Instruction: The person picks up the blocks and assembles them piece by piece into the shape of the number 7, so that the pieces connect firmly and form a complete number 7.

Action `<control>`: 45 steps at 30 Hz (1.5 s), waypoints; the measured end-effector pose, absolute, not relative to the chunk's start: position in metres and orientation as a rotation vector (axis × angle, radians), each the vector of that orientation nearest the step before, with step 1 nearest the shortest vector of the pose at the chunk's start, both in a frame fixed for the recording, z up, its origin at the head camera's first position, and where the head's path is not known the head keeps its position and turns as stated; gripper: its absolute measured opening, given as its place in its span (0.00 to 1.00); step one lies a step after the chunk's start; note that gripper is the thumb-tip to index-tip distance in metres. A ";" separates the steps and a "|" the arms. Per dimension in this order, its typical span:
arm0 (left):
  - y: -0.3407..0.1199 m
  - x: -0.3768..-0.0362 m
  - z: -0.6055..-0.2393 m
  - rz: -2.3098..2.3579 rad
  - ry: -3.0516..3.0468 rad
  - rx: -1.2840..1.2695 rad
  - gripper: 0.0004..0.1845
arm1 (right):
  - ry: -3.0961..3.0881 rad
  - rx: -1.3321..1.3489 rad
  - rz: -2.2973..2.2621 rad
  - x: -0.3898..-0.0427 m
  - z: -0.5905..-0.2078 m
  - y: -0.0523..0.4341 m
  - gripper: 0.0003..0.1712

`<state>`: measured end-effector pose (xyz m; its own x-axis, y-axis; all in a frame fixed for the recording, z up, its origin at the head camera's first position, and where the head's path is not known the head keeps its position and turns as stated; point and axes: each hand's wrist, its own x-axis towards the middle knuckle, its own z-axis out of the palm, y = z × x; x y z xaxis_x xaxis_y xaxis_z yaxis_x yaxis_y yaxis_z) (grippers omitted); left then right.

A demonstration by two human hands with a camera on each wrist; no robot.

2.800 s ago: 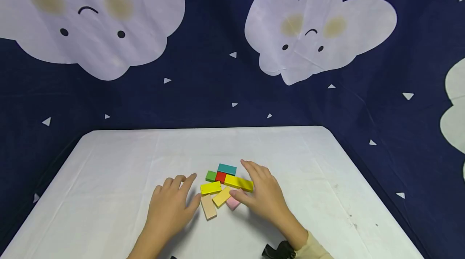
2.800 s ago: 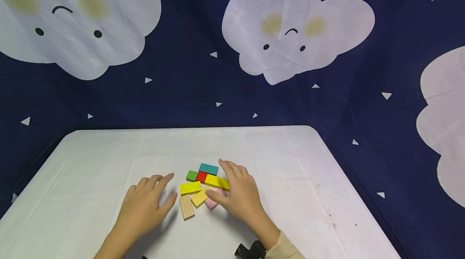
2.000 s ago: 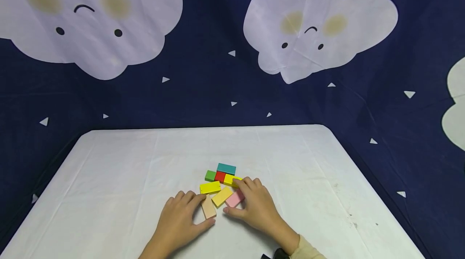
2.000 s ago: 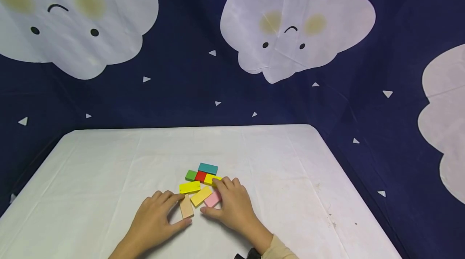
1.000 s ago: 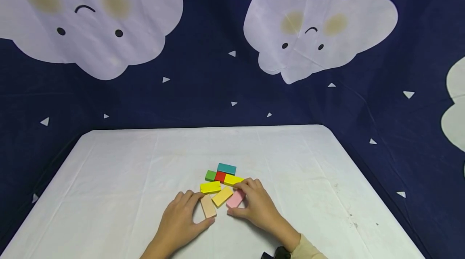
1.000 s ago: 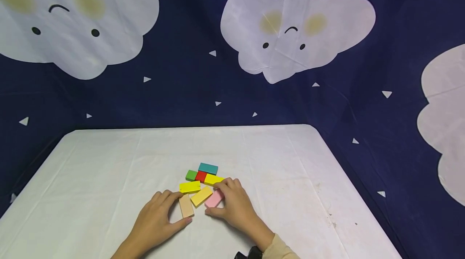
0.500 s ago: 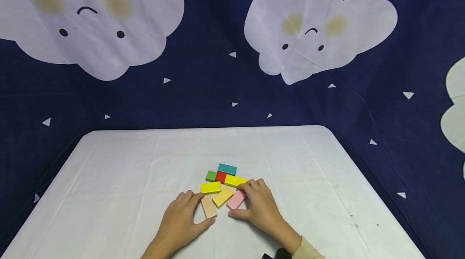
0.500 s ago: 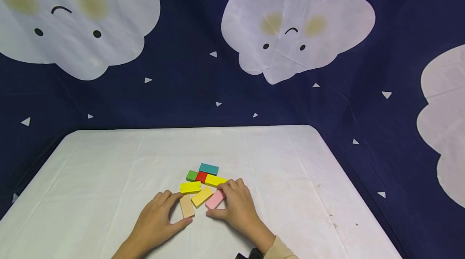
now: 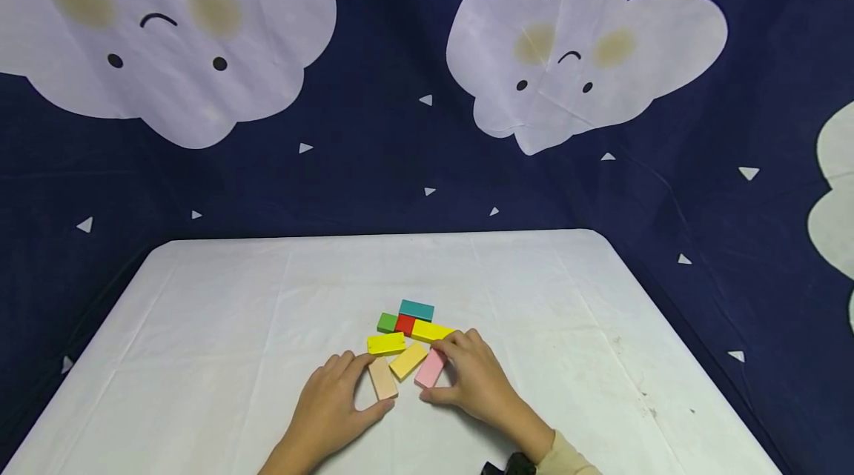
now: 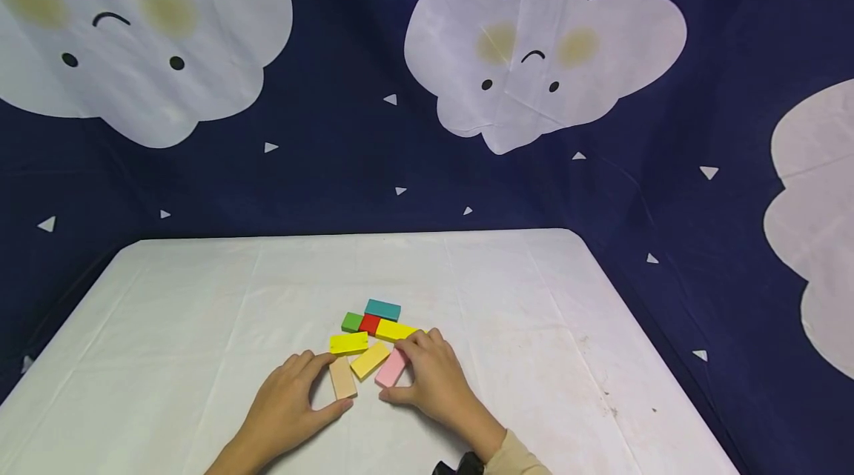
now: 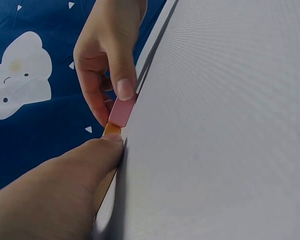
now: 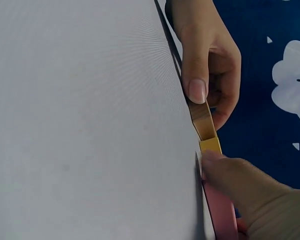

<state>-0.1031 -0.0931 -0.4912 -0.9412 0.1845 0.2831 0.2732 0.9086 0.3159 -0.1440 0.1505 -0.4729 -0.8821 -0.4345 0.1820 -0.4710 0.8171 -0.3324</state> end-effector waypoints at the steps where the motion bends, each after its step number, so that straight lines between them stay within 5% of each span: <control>1: -0.093 -0.103 -0.491 -0.521 -2.826 -0.344 0.38 | -2.907 0.727 0.567 -0.144 -0.473 0.151 0.43; 45: -0.092 -0.102 -0.490 -0.538 -2.858 -0.312 0.38 | -2.841 0.816 0.838 -0.128 -0.477 0.196 0.41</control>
<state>-0.1021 -0.0920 -0.4902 -0.9542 0.1663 0.2486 0.2453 0.9108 0.3321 -0.1278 0.1961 -0.4768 -0.8566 -0.4720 0.2084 -0.5096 0.7104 -0.4855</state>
